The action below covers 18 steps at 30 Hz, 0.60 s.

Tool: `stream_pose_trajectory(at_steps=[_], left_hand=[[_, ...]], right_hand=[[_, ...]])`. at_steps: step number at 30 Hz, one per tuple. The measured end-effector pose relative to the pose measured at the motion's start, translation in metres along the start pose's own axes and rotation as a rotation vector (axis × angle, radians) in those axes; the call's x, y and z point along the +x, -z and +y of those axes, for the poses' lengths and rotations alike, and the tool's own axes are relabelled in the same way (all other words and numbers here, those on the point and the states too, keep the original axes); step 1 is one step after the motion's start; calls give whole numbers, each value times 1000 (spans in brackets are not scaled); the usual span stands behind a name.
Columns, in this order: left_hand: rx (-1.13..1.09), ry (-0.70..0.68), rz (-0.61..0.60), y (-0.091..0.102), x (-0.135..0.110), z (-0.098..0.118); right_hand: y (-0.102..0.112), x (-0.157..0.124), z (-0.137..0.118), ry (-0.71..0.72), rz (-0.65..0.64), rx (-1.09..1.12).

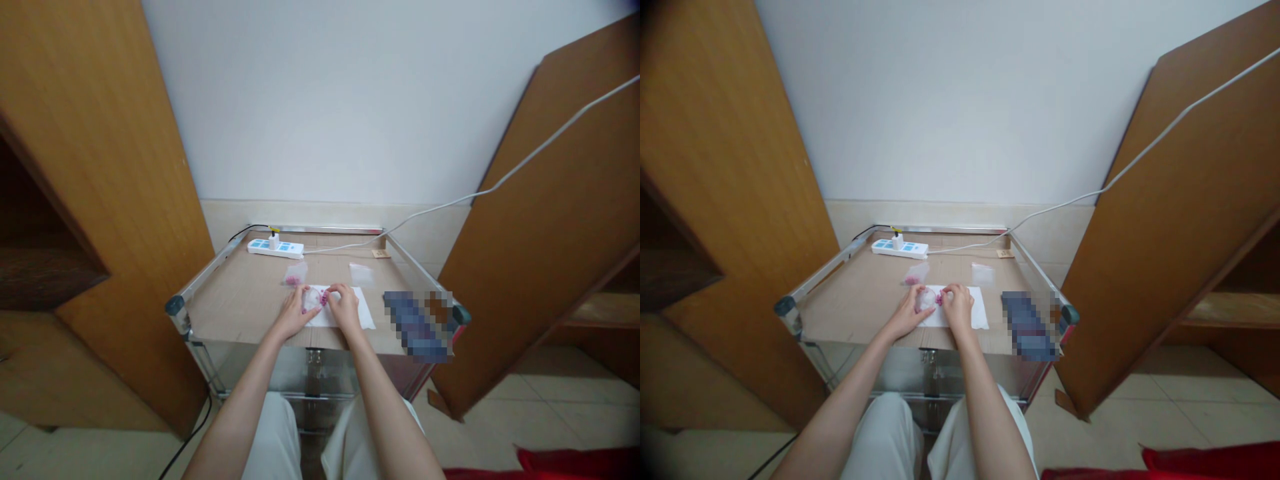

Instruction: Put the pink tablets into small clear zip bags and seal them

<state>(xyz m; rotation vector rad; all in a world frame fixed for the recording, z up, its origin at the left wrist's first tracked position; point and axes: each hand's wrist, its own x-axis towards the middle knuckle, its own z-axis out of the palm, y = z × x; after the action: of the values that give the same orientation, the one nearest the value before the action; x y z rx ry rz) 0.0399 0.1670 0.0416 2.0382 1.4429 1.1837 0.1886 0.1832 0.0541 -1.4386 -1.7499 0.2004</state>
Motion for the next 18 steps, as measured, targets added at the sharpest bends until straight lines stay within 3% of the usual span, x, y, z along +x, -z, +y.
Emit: stream_pose_trajectory(at_steps=[6,18], left_hand=[[42,-35,3,-1,0,-3],[78,-51,-10,0,1,-3]], right_hand=[[-6,-1,-9,131,43,267],[-15,-4,-11,115,-7,350]])
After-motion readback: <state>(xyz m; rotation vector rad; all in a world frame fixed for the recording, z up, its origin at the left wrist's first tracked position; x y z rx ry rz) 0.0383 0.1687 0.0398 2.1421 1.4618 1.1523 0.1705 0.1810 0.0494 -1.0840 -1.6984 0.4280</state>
